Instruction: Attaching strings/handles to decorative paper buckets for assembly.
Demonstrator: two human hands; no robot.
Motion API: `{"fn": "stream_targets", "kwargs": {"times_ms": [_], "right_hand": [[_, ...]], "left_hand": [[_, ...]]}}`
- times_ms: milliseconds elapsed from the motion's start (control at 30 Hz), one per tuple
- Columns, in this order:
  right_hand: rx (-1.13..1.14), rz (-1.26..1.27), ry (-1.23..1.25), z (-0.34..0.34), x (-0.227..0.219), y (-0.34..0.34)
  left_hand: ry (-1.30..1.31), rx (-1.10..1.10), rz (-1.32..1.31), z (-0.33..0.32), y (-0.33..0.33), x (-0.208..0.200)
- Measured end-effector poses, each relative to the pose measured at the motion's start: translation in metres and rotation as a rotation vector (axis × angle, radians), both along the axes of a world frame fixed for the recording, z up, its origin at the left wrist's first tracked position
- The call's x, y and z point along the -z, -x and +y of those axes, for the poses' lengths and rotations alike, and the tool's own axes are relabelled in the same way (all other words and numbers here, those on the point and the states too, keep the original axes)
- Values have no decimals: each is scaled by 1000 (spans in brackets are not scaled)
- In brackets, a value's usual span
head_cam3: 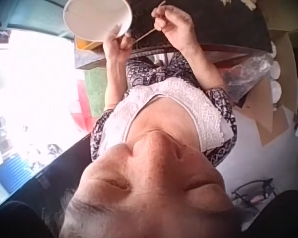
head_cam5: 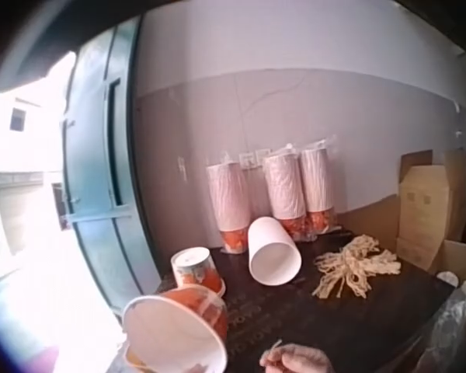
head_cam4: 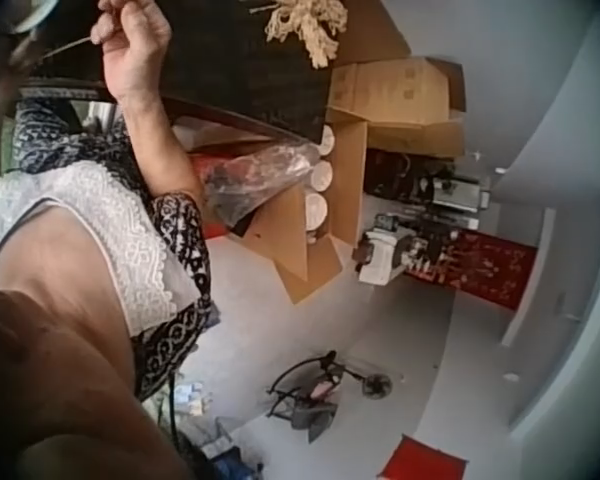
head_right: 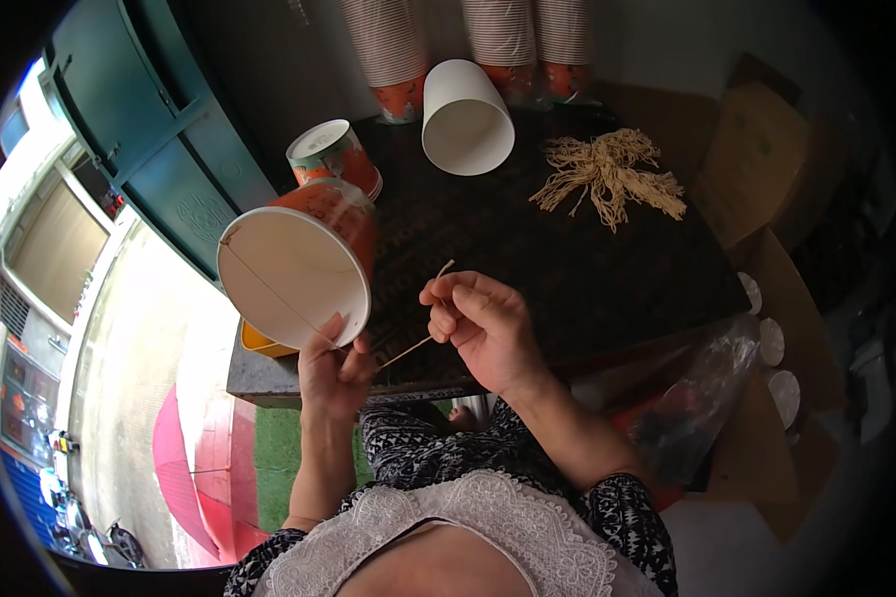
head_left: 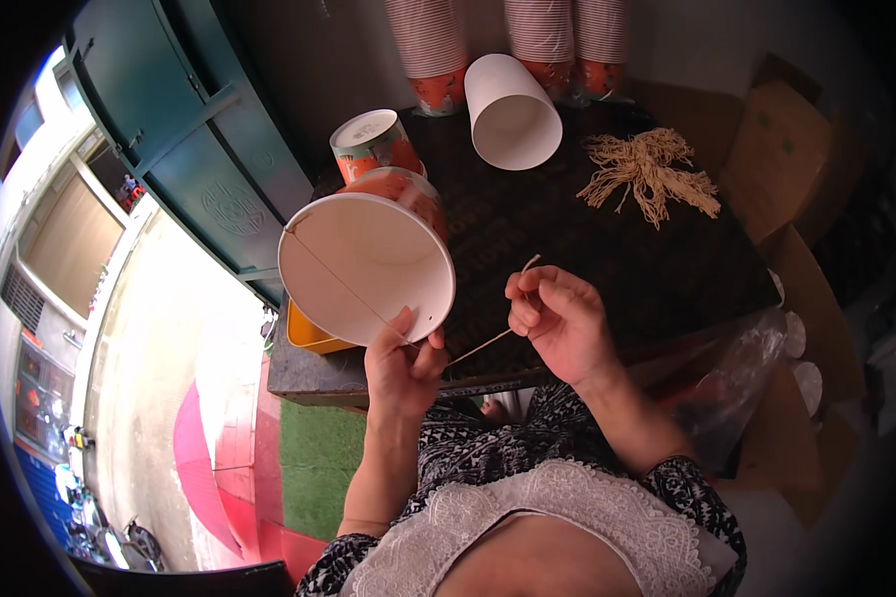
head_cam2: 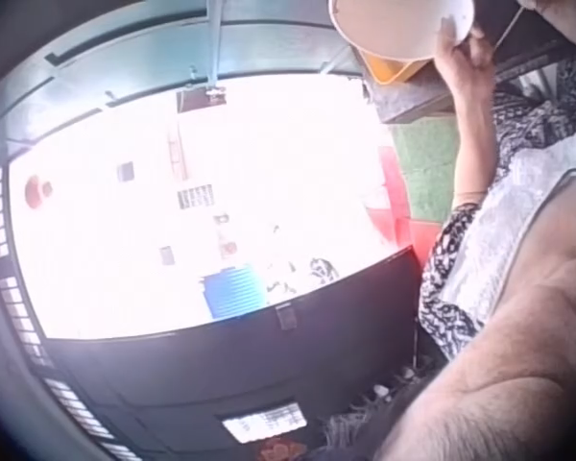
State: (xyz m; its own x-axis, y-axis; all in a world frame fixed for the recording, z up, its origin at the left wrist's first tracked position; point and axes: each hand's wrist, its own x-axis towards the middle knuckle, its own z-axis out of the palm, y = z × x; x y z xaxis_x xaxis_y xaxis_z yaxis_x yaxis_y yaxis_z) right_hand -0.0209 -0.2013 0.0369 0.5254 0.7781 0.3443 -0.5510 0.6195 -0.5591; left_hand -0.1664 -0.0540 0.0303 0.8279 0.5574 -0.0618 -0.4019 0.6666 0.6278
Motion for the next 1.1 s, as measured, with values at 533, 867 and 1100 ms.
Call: {"fn": "stream_targets", "kwargs": {"times_ms": [533, 867, 1100], "right_hand": [[253, -146, 247, 0, 2, 8], [396, -511, 328, -1, 2, 28], [402, -588, 235, 0, -2, 36]], "left_hand": [[7, 43, 25, -6, -6, 5], [189, 247, -86, -17, -15, 4], [230, 281, -142, -26, -17, 5]]}}
